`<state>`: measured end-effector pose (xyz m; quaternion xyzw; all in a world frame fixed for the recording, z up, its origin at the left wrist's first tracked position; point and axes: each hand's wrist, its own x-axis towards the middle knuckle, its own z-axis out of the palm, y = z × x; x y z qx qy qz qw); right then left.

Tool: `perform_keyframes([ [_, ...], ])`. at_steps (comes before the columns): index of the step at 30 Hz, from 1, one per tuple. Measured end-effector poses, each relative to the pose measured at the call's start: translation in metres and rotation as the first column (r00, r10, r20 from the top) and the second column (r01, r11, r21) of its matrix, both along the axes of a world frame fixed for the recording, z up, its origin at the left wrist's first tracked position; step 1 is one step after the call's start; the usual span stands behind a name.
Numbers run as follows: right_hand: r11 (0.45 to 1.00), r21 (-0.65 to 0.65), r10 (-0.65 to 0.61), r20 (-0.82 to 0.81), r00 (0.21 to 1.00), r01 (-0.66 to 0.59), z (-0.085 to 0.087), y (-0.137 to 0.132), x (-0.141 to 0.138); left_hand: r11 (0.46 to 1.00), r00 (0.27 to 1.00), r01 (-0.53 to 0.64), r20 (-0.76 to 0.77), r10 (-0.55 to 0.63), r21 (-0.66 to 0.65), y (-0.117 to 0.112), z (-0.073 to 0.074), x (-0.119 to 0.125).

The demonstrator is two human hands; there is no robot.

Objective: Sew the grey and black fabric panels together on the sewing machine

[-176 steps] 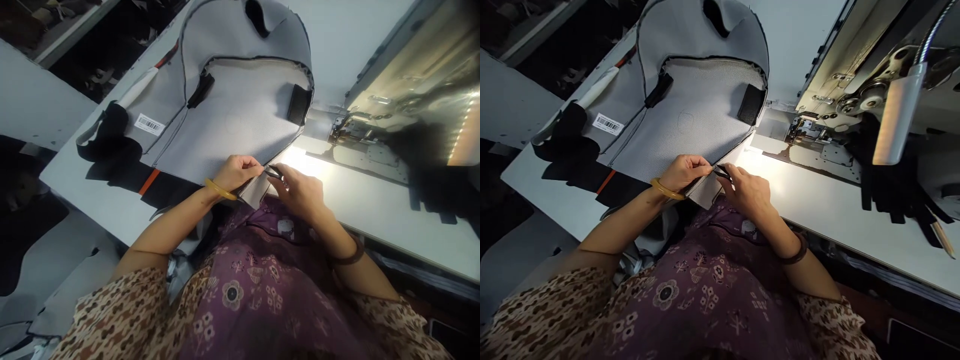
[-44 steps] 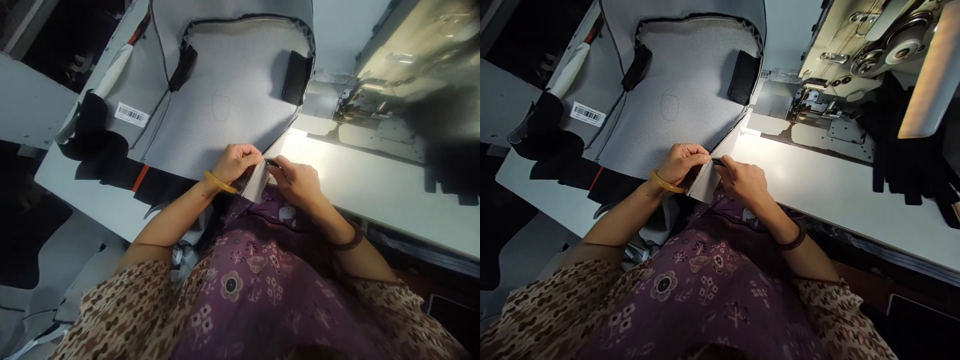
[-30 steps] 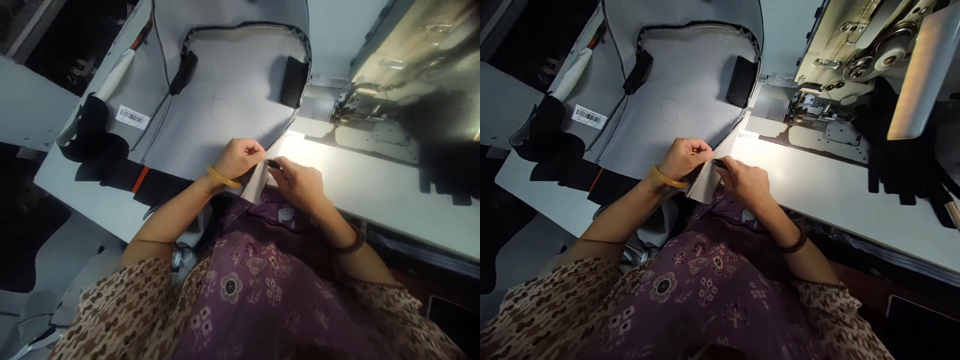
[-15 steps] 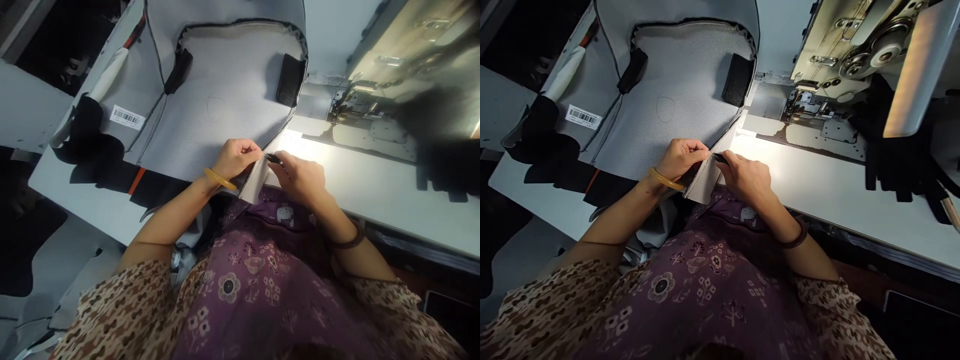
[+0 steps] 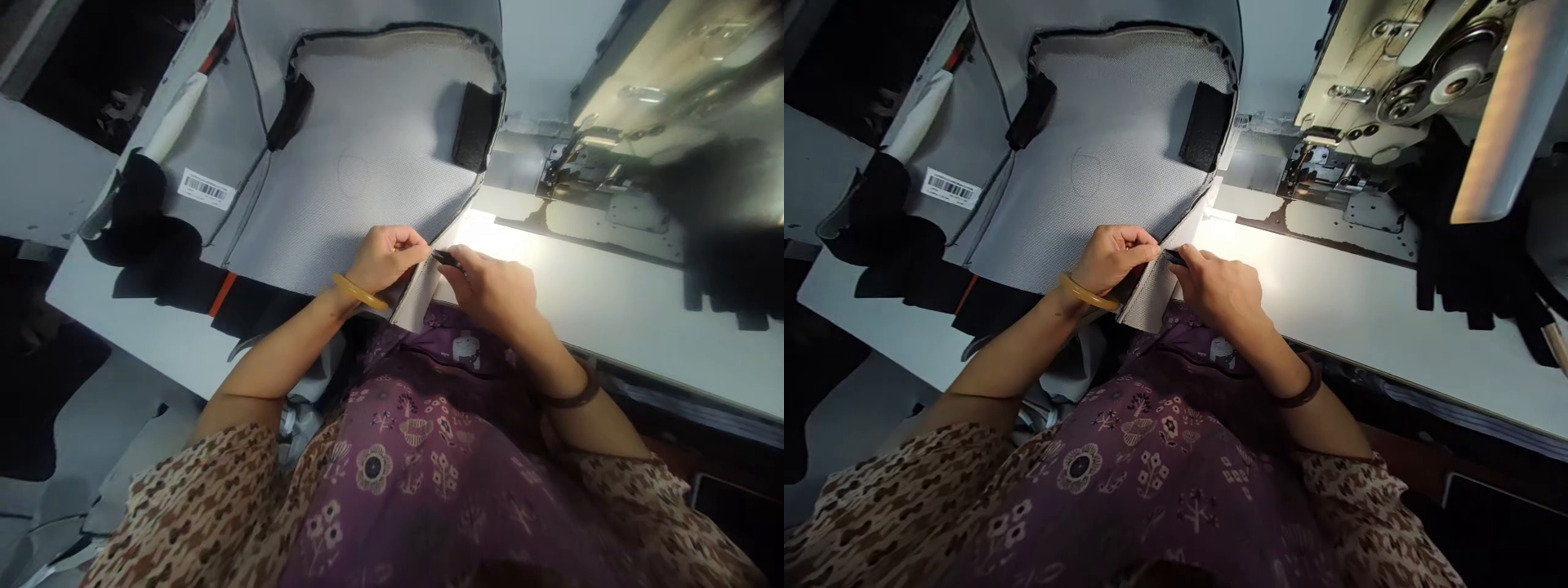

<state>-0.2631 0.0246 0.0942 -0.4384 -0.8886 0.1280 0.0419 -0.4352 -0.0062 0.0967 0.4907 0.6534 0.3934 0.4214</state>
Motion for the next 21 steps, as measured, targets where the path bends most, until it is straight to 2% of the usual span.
perform_keyframes([
  [6, 1.0, -0.018, -0.007, -0.018, 1.0, 0.007, -0.009, -0.004, -0.006, 0.998, 0.992, 0.01, 0.126, -0.003, -0.058, 0.001, -0.001, 0.0],
  [14, 0.995, -0.089, 0.035, -0.099, 0.994, -0.044, -0.017, 0.002, -0.004, 0.997, 0.987, 0.008, 0.162, 0.004, -0.075, 0.001, -0.002, 0.0],
  [17, 0.994, -0.105, 0.031, -0.09, 0.995, -0.041, -0.015, 0.002, -0.004, 0.998, 0.995, 0.027, 0.096, -0.023, -0.049, 0.003, -0.003, -0.001],
  [21, 0.997, -0.068, 0.041, -0.074, 0.996, -0.046, -0.012, 0.0, -0.003, 0.999, 0.994, 0.019, -0.105, -0.014, 0.049, 0.009, -0.001, 0.0],
])
